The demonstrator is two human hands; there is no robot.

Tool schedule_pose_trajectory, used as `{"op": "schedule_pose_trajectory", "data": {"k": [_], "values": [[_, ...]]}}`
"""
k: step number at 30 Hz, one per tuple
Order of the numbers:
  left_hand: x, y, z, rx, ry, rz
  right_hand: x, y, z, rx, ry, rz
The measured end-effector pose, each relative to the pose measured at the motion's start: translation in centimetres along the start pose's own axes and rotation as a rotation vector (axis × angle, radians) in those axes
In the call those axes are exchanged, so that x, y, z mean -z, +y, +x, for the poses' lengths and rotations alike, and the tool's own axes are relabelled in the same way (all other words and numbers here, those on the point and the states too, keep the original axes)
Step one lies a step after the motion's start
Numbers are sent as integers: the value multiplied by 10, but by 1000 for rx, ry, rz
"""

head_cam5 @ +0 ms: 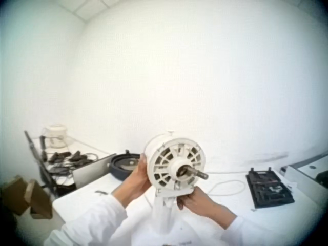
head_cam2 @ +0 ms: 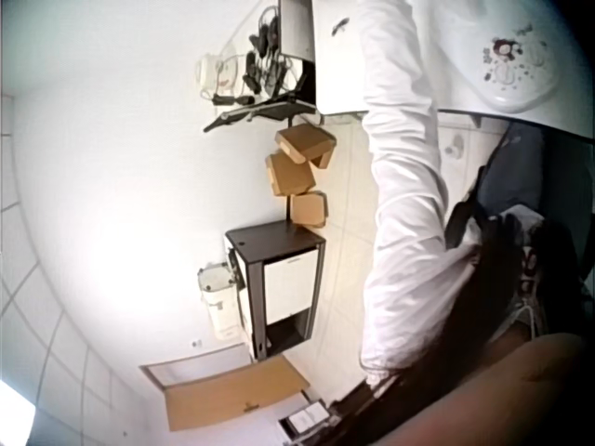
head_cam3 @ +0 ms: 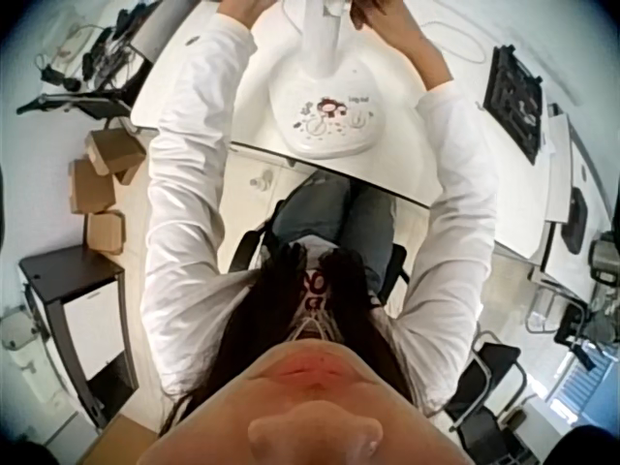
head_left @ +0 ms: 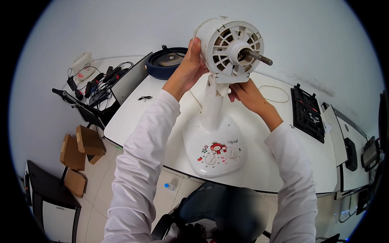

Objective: The person assembles a white electric fan by attaching the motor housing to the stand, inserting a screw, and securing the components. They repeatedly adjust and tighten the connection between the motor and stand.

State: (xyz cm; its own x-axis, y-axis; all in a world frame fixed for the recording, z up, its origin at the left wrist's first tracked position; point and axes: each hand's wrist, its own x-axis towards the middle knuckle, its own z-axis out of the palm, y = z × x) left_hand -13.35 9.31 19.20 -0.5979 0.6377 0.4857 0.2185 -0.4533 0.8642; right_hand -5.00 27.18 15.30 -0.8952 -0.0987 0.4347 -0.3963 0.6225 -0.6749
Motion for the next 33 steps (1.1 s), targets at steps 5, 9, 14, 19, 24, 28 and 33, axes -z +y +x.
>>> {"op": "schedule_pose_trajectory", "data": {"k": [5, 9, 14, 19, 24, 28, 33], "values": [[-1, 1, 1, -23, -3, 3, -1, -9, 7, -305, -87, 403], [-1, 2, 0, -36, -19, 14, -8, -10, 0, -377, 83, 363], [2, -1, 0, -13, -17, 1, 0, -9, -21, 222, 132, -661], [2, 0, 2, -18, -51, 20, 15, -10, -12, 377, 143, -824], [4, -1, 3, -19, -48, 19, 5, 3, -3, 263, 92, -362], [4, -3, 4, -16, -44, -9, -12, -6, -1, -163, 67, 240], [3, -3, 4, -15, -43, 6, 3, -32, 1, -458, -98, 323]]}}
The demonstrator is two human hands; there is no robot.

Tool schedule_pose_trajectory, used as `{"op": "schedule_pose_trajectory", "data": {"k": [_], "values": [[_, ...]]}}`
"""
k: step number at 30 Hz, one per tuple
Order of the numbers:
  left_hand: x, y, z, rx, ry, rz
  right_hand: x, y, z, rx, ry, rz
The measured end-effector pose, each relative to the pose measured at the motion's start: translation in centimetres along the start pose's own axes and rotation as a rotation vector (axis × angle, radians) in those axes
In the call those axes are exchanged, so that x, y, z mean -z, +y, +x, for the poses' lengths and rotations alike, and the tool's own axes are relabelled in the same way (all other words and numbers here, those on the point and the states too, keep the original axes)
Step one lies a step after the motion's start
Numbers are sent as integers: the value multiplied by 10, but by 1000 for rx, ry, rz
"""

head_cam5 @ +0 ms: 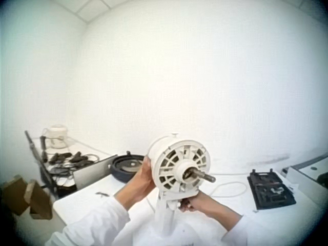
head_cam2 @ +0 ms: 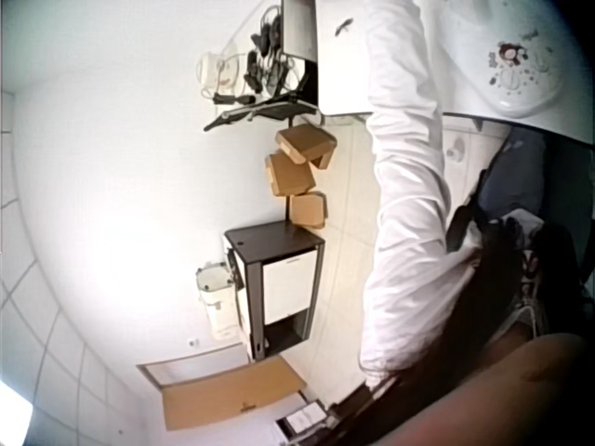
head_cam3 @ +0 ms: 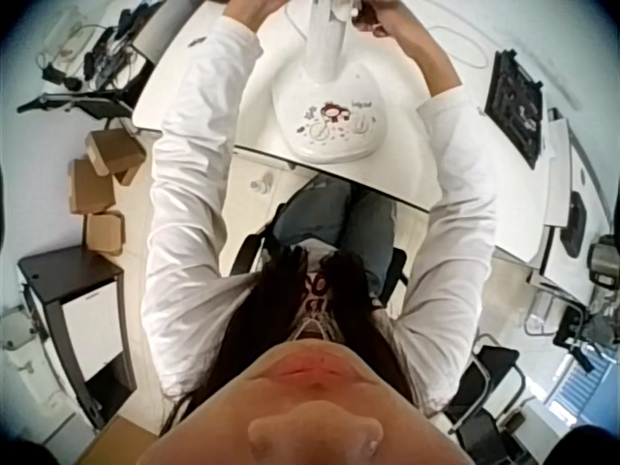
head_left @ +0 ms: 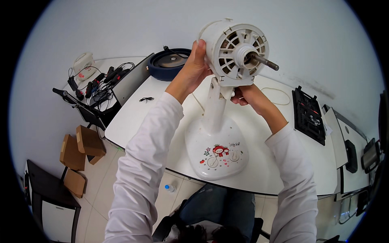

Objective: The person assembles a white electric fan by attaching the motor housing to the stand, inserting a screw, and securing the components. They repeatedly adjust and tighten the connection between the motor and stand.

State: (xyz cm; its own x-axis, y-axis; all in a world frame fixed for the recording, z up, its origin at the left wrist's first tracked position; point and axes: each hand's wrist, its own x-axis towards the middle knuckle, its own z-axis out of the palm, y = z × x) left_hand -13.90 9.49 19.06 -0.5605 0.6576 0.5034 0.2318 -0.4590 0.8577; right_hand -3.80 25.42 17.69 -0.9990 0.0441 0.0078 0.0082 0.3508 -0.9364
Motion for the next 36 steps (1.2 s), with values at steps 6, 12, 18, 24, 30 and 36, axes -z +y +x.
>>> {"op": "schedule_pose_trajectory", "data": {"k": [6, 12, 18, 24, 30, 36], "values": [[0, -1, 1, 1, 12, -4, 17, 19, -4, 584, 303, -469], [-3, 2, -4, -3, 25, 0, 10, 8, -22, 754, 341, -918], [-6, -1, -3, 5, 20, -43, 12, 14, 11, 394, 86, -256], [-5, 4, -3, 22, 23, -13, 4, 24, 6, 340, 225, -388], [1, 1, -3, 8, 8, -15, 4, 20, -12, 757, 324, -883], [-4, -2, -1, 2, -2, -48, 13, 25, 12, 324, -64, -131]]}}
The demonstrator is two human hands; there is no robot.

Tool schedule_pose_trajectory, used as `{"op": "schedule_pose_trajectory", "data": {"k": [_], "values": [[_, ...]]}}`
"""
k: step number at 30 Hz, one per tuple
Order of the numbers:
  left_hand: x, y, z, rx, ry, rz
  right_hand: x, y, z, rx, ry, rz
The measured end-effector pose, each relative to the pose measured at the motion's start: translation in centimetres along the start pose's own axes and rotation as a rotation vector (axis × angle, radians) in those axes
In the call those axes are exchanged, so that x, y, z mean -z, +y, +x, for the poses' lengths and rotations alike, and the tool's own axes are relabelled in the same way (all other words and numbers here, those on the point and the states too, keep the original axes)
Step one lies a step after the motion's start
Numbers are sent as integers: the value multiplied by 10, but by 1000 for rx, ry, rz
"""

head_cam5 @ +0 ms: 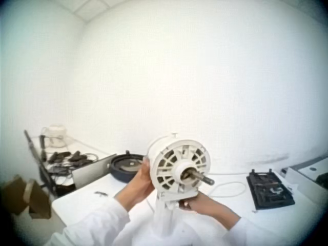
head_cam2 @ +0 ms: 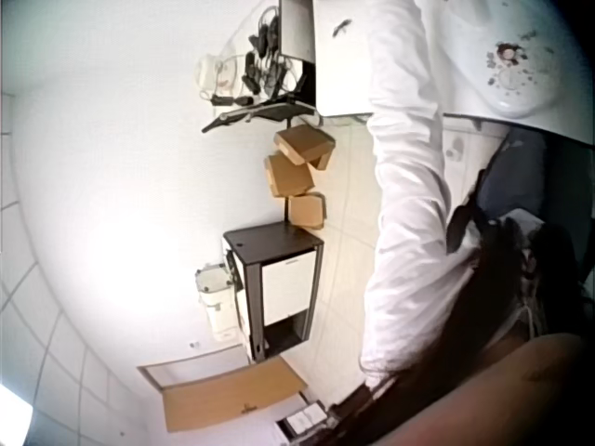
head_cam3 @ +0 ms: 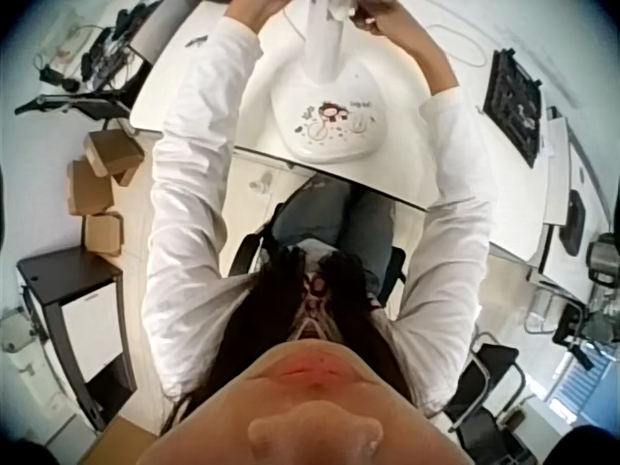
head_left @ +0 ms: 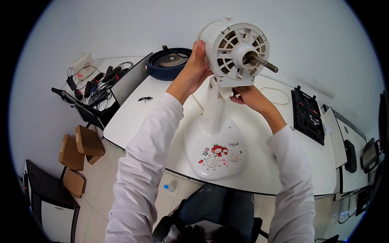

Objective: The person assembles a white electric fan by attaching the motor housing to the stand, inserting a screw, and securing the components. They repeatedly adjust and tighten the connection between the motor and stand.

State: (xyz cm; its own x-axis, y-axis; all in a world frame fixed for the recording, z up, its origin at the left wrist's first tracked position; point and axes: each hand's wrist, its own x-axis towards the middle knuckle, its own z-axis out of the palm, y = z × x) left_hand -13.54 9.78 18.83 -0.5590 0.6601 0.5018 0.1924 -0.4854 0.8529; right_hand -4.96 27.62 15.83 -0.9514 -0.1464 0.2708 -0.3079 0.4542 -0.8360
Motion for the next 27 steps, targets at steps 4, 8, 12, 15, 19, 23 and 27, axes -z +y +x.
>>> {"op": "schedule_pose_trajectory", "data": {"k": [4, 8, 12, 15, 19, 23, 27], "values": [[1, 1, -1, 5, 14, 20, -17, -18, -3, -190, 81, 133], [2, 3, 0, 6, 9, 54, -6, -1, -10, 210, 244, -247], [2, 3, -3, 25, 12, 42, -9, -10, -22, 346, 276, -704], [2, 3, -2, 25, -1, 27, -8, -16, -19, 418, 288, -833], [5, 1, 2, 16, -45, 33, -1, -19, -14, 4, 38, -149], [2, 1, 1, 30, -16, 26, -8, -14, -15, -175, -20, 91], [4, 1, -1, 22, -24, 29, -9, -17, -15, -117, 85, -29]]}}
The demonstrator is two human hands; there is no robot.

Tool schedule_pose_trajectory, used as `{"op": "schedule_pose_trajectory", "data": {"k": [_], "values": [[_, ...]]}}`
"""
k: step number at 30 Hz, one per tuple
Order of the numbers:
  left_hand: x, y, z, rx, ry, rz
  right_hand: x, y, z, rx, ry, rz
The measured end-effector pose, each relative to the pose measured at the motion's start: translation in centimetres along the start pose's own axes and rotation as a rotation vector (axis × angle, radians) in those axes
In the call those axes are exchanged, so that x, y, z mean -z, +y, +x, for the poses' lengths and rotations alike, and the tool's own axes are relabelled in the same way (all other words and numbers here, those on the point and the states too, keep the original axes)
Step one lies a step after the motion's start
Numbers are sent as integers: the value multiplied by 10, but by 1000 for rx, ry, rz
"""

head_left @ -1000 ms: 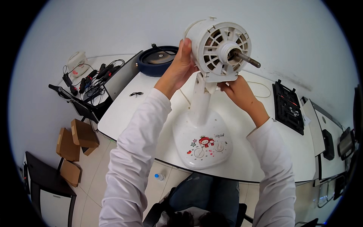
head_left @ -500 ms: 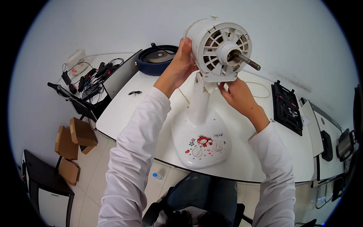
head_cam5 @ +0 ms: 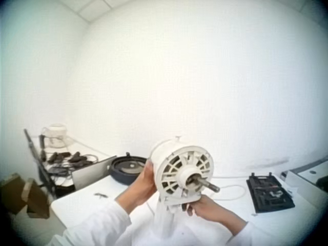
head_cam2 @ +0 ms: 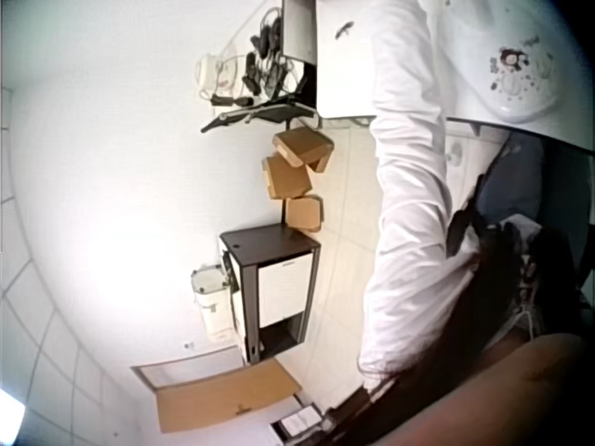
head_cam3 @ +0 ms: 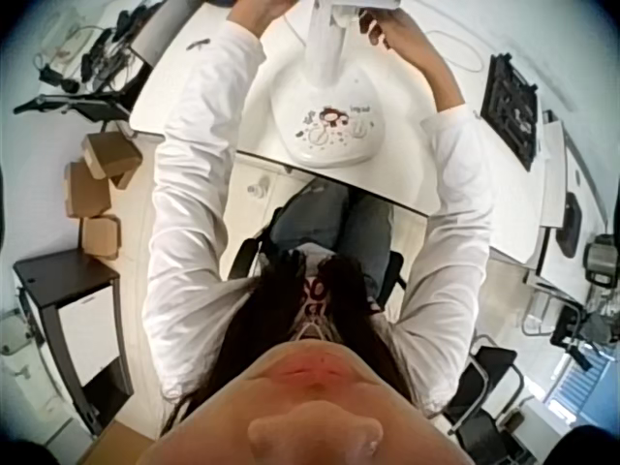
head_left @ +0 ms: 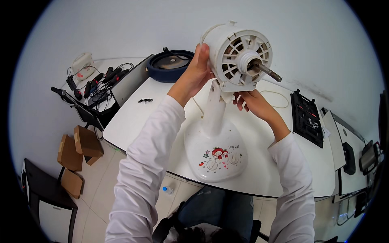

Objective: The person assembles a white electric fan by attaching the motor housing to the stand, inserting a screw, and securing the components. They repeatedly adjust and tighten the connection between the motor and stand.

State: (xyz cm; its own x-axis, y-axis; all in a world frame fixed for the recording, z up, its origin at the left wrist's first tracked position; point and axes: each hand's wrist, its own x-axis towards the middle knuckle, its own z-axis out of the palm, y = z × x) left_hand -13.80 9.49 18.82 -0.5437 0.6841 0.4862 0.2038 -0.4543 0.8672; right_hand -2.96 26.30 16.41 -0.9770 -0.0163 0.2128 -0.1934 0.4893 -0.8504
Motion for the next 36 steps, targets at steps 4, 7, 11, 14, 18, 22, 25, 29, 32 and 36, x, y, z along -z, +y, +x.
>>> {"op": "schedule_pose_trajectory", "data": {"k": [4, 7, 11, 14, 18, 22, 25, 29, 32, 36], "values": [[-3, 1, 1, -18, -5, 3, 2, 11, 13, -63, -48, 152], [-5, 1, 1, -10, 9, 2, 9, 11, 16, -245, -179, 453], [0, 1, -1, -4, 12, 13, -1, 23, 11, 9, 97, 162], [-3, 3, 0, -6, 8, 1, 1, 31, 7, 360, 282, -271], [-3, 3, 0, 4, -1, -9, 11, 25, 11, 448, 226, -494], [-5, -2, -2, -5, 69, -13, 2, 10, 17, 215, 133, -173], [-3, 3, 0, 9, -4, -3, 2, -3, 20, -225, -8, 133], [0, 3, -2, -2, 13, 13, -8, -1, 11, 87, 192, -37], [-1, 2, 0, -4, -11, 6, -1, 32, 13, 417, 307, -186], [-1, 0, -1, -1, -4, -9, 7, 12, 6, 415, 225, -460]]}}
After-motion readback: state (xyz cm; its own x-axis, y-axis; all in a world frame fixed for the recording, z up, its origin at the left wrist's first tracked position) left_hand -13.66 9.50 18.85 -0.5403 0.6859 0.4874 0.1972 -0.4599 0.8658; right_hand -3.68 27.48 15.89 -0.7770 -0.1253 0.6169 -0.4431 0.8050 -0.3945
